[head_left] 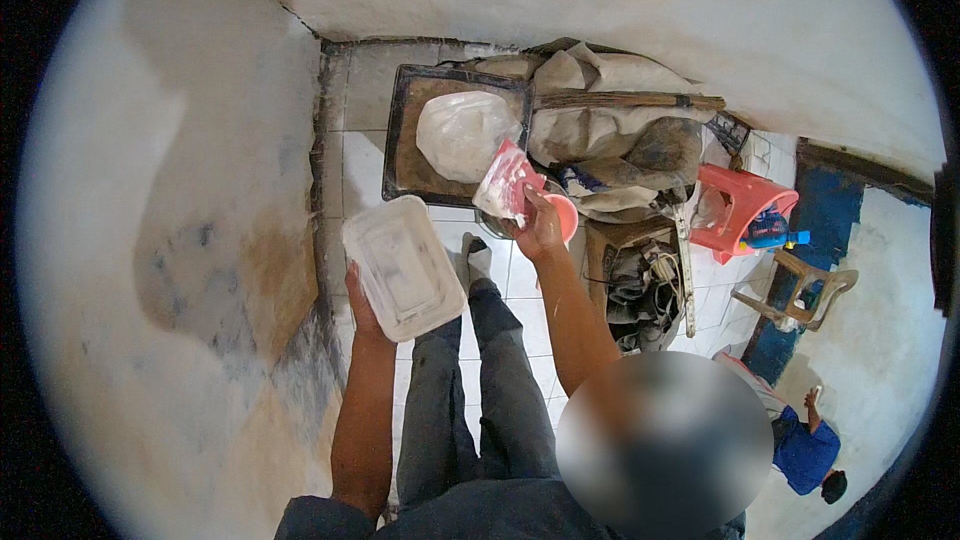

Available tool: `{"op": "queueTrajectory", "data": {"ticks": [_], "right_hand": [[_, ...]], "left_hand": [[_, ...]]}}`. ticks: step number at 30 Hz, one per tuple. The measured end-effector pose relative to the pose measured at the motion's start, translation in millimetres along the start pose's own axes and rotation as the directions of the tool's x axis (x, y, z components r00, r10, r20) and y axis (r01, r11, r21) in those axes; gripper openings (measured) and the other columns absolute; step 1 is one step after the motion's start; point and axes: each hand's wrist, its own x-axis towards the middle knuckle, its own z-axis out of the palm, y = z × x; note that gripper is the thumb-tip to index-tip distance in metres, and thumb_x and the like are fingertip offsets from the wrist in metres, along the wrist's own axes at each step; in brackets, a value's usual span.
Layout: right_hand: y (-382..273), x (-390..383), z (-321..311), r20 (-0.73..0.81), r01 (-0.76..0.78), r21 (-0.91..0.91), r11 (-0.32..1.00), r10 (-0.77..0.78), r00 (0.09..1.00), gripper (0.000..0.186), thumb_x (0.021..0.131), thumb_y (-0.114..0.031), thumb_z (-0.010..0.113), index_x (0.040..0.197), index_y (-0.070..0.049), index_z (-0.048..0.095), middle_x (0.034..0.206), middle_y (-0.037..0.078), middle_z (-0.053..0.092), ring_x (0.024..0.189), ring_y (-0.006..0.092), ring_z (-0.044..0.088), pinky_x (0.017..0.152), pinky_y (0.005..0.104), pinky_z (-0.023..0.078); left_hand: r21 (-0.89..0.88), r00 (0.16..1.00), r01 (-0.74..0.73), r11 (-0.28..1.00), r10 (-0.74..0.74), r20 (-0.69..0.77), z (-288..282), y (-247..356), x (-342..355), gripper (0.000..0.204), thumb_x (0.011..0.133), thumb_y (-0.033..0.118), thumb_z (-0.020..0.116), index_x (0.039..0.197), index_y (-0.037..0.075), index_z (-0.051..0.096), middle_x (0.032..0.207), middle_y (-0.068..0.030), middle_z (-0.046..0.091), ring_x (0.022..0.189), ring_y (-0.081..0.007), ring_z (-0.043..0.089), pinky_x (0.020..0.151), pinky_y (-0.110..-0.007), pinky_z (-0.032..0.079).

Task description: The person is applying plaster to a wall using a putty knife and a plastic container. They spread the white plaster onto the wall surface, smooth it out, and then refill the knife with more plaster from the container.

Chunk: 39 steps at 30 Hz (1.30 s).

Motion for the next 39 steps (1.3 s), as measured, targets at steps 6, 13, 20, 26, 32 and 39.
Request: {"op": "queueTrajectory", "data": {"ticks": [6,13,20,26,32,39], "right_hand": [[17,38,16,0.119,0.124,0.137,0.983,-0.14,0.983,0.04,0.089,-0.034,0.062,0.124,-0.017,0.052,0.122,-0.001,0.058,0.111,0.0196,0.054,0.087,0.042,0.043],[19,71,18,0.037,0.223,0.231,0.947,-0.237,0.971,0.031,0.09,-0.031,0.061,0.118,-0.017,0.056,0.115,-0.002,0.061,0.107,0.0179,0.055,0.085,0.0375,0.045],[10,74,18,0.014,0.246,0.191,0.95,-0.253,0.967,0.021,0.089,-0.028,0.063,0.107,-0.016,0.062,0.104,-0.003,0.065,0.099,0.0155,0.058,0.086,0.0361,0.043],[3,77,10,0.016,0.241,0.144,0.96,-0.246,0.969,0.024,0.09,-0.024,0.063,0.113,-0.016,0.059,0.1,-0.005,0.064,0.097,0.0125,0.058,0.083,0.0365,0.045],[-7,42,30,-0.057,0.256,0.036,0.966,-0.254,0.966,0.02,0.089,-0.021,0.065,0.108,-0.015,0.062,0.094,-0.006,0.064,0.089,0.0116,0.058,0.084,0.0343,0.041],[-20,26,40,0.076,0.305,0.033,0.952,-0.306,0.949,0.018,0.088,-0.019,0.065,0.105,-0.014,0.064,0.091,-0.006,0.065,0.085,0.0087,0.059,0.08,0.0277,0.04]], "left_hand": [[-0.033,0.996,-0.005,0.999,0.002,-0.091,-27,-2,3,0.075,0.085,0.054,0.057,0.141,0.01,0.036,0.136,-0.0131,0.047,0.121,-0.0316,0.05,0.099,-0.048,0.046],[-0.021,0.995,-0.047,0.999,0.045,-0.092,-46,3,3,0.078,0.084,0.056,0.059,0.142,0.01,0.035,0.137,-0.0127,0.046,0.121,-0.0318,0.049,0.1,-0.048,0.045],[-0.084,0.994,-0.034,0.996,0.025,-0.103,-51,0,0,0.078,0.084,0.057,0.058,0.142,0.01,0.035,0.137,-0.0123,0.046,0.121,-0.031,0.05,0.1,-0.047,0.045],[-0.071,0.992,-0.039,0.997,0.03,-0.126,-54,-6,-3,0.074,0.086,0.056,0.056,0.141,0.01,0.036,0.134,-0.0126,0.049,0.118,-0.0314,0.053,0.098,-0.048,0.047],[-0.111,0.99,-0.029,0.993,0.013,-0.142,-62,-9,-9,0.072,0.086,0.055,0.054,0.14,0.009,0.038,0.133,-0.0128,0.05,0.117,-0.0313,0.053,0.097,-0.047,0.047],[0.077,0.978,-0.091,0.993,0.104,-0.179,-61,-16,-17,0.068,0.088,0.058,0.053,0.138,0.014,0.041,0.135,-0.0099,0.048,0.119,-0.0318,0.048,0.1,-0.049,0.043]]}}
